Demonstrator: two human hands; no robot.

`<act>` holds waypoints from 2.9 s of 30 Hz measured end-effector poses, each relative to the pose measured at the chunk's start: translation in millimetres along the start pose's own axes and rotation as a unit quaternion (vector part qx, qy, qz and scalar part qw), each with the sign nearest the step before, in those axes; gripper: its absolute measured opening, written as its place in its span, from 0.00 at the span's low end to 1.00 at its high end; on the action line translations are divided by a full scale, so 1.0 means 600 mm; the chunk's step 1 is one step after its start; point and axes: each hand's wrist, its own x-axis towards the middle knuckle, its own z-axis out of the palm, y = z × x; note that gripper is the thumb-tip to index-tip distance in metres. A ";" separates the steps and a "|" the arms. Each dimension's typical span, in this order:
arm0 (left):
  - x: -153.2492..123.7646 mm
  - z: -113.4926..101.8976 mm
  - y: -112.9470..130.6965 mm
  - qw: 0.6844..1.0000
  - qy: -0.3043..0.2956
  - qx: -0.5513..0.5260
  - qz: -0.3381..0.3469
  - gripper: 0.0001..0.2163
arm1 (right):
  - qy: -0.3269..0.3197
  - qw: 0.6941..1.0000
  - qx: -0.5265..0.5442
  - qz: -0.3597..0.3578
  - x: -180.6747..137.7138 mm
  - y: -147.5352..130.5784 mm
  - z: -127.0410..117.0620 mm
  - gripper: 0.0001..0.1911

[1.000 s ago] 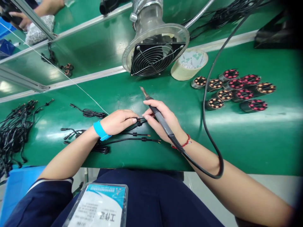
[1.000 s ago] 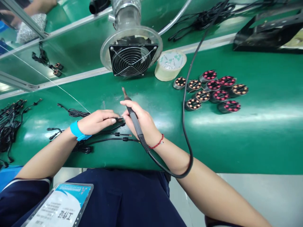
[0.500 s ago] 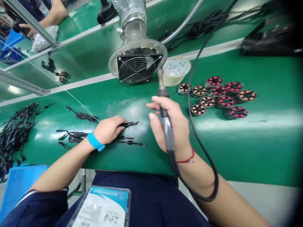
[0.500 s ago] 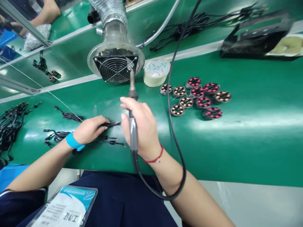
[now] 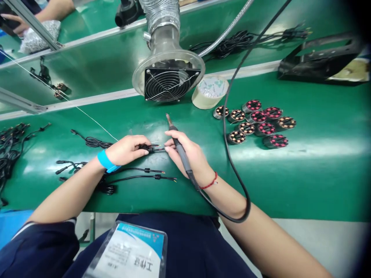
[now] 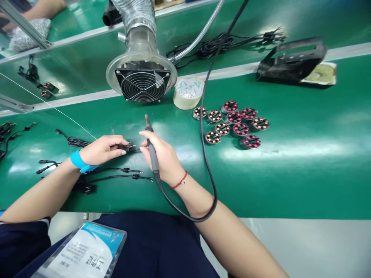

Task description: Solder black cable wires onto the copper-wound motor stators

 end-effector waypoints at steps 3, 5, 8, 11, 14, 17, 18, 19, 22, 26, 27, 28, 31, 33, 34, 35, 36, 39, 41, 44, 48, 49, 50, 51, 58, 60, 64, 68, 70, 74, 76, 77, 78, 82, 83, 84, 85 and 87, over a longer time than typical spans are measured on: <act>0.004 0.008 -0.008 0.999 0.027 0.002 0.024 0.09 | -0.011 1.000 -0.018 -0.002 0.002 0.003 0.000 0.18; 0.006 0.015 -0.013 0.998 0.045 0.003 0.034 0.09 | -0.014 1.000 -0.023 0.008 0.003 0.003 0.000 0.18; 0.009 0.025 -0.015 0.997 0.065 -0.009 0.041 0.08 | -0.015 0.999 -0.020 0.039 0.002 -0.001 0.000 0.16; 0.010 0.030 -0.015 0.997 0.061 -0.019 0.044 0.07 | -0.025 0.997 -0.025 0.068 0.003 -0.006 0.000 0.15; 0.011 0.034 -0.015 0.998 0.051 -0.004 0.036 0.08 | -0.037 0.996 -0.029 0.081 0.005 -0.005 -0.002 0.13; 0.012 0.039 -0.013 0.999 0.028 0.011 0.023 0.09 | -0.047 0.995 -0.034 0.081 0.007 -0.001 -0.003 0.12; 0.012 0.041 -0.012 1.000 0.020 0.016 0.018 0.10 | -0.053 0.995 -0.036 0.080 0.008 -0.001 -0.003 0.12; 0.012 0.043 -0.011 1.000 0.014 0.021 0.013 0.10 | -0.059 0.994 -0.038 0.079 0.007 -0.001 -0.003 0.12; 0.013 0.046 -0.011 0.999 0.020 0.029 0.013 0.10 | -0.074 0.994 -0.048 0.069 0.004 -0.002 0.001 0.13; 0.013 0.039 -0.021 0.997 0.043 -0.048 0.037 0.12 | -0.078 0.993 -0.073 0.056 -0.004 -0.004 0.013 0.13; 0.012 0.036 -0.023 0.996 0.050 -0.071 0.033 0.13 | -0.083 0.992 -0.081 0.052 -0.006 -0.004 0.015 0.13; 0.011 0.033 -0.025 0.994 0.061 -0.088 0.024 0.14 | -0.089 0.991 -0.091 0.044 -0.007 -0.004 0.016 0.13; 0.008 0.026 -0.022 0.990 0.095 -0.102 -0.009 0.15 | -0.082 0.989 -0.126 0.003 -0.005 -0.005 0.008 0.14; 0.007 0.024 -0.014 0.991 0.090 -0.099 -0.028 0.13 | -0.035 0.988 -0.150 -0.017 0.000 -0.007 -0.006 0.16; 0.008 0.024 -0.008 0.992 0.078 -0.092 -0.035 0.12 | -0.009 0.987 -0.160 -0.022 0.003 -0.010 -0.014 0.16; 0.010 0.024 -0.001 0.994 0.061 -0.077 -0.043 0.10 | 0.016 0.985 -0.170 -0.024 0.005 -0.014 -0.024 0.16; 0.012 0.024 0.006 0.996 0.045 -0.054 -0.048 0.08 | 0.035 0.982 -0.183 -0.025 0.007 -0.020 -0.034 0.15; 0.024 0.023 0.021 0.997 0.011 0.045 -0.055 0.04 | 0.054 0.967 -0.244 -0.039 0.004 -0.049 -0.070 0.14; 0.031 0.023 0.024 0.994 -0.006 0.091 -0.055 0.04 | 0.062 0.954 -0.292 -0.038 -0.006 -0.073 -0.100 0.16; 0.036 0.021 0.019 0.995 -0.029 0.086 -0.052 0.04 | 0.099 0.934 -0.343 0.017 -0.033 -0.091 -0.150 0.17; 0.032 0.023 0.004 0.998 -0.037 0.046 -0.011 0.05 | 0.169 0.923 -0.334 0.090 -0.074 -0.053 -0.197 0.18; 0.030 0.024 0.002 0.998 -0.042 0.046 0.004 0.05 | 0.184 0.935 -0.291 0.089 -0.081 -0.035 -0.202 0.21; 0.029 0.025 0.000 0.998 -0.047 0.048 0.016 0.05 | 0.192 0.939 -0.271 0.094 -0.085 -0.017 -0.205 0.23; 0.027 0.026 0.000 0.997 -0.054 0.051 0.025 0.05 | 0.201 0.938 -0.268 0.093 -0.087 0.000 -0.205 0.23; 0.023 0.023 0.003 0.994 -0.045 0.019 0.095 0.19 | 0.109 0.895 -0.419 0.108 -0.038 0.046 -0.164 0.20; 0.025 0.024 0.002 0.995 -0.003 0.007 0.097 0.22 | 0.077 0.903 -0.413 0.090 -0.020 0.038 -0.142 0.19; 0.031 0.031 -0.004 0.995 0.060 -0.073 0.026 0.15 | -0.016 0.927 -0.374 -0.006 -0.003 0.015 -0.089 0.18; 0.037 0.036 -0.008 0.964 0.075 -0.246 -0.073 0.09 | 0.008 0.937 -0.348 -0.020 0.000 -0.001 -0.057 0.17; 0.039 0.036 -0.009 0.959 0.094 -0.257 -0.067 0.07 | 0.026 0.934 -0.353 0.044 0.003 -0.002 -0.047 0.20; 0.042 0.038 -0.014 0.969 0.134 -0.209 -0.021 0.07 | 0.004 0.916 -0.377 0.135 0.014 0.001 -0.023 0.33; 0.043 0.041 -0.017 0.971 0.132 -0.198 -0.024 0.06 | -0.012 0.927 -0.361 0.105 0.018 0.004 -0.009 0.31; 0.043 0.042 -0.018 0.973 0.127 -0.192 -0.030 0.05 | -0.022 0.936 -0.343 0.081 0.018 0.005 -0.003 0.28; 0.043 0.043 -0.020 0.974 0.124 -0.184 -0.036 0.05 | -0.033 0.945 -0.320 0.058 0.016 0.005 0.002 0.27; 0.042 0.044 -0.021 0.977 0.130 -0.163 -0.038 0.07 | -0.068 0.973 -0.220 0.026 0.000 0.008 0.012 0.33; 0.042 0.044 -0.022 0.978 0.133 -0.156 -0.031 0.07 | -0.065 0.976 -0.207 0.029 -0.004 0.009 0.013 0.34; 0.042 0.044 -0.021 0.980 0.134 -0.146 -0.021 0.08 | -0.057 0.977 -0.201 0.032 -0.007 0.011 0.013 0.35; 0.041 0.045 -0.021 0.982 0.132 -0.133 -0.008 0.08 | -0.047 0.978 -0.202 0.034 -0.009 0.013 0.013 0.34; 0.041 0.046 -0.020 0.987 0.124 -0.101 0.019 0.09 | -0.031 0.976 -0.213 0.031 -0.008 0.018 0.015 0.32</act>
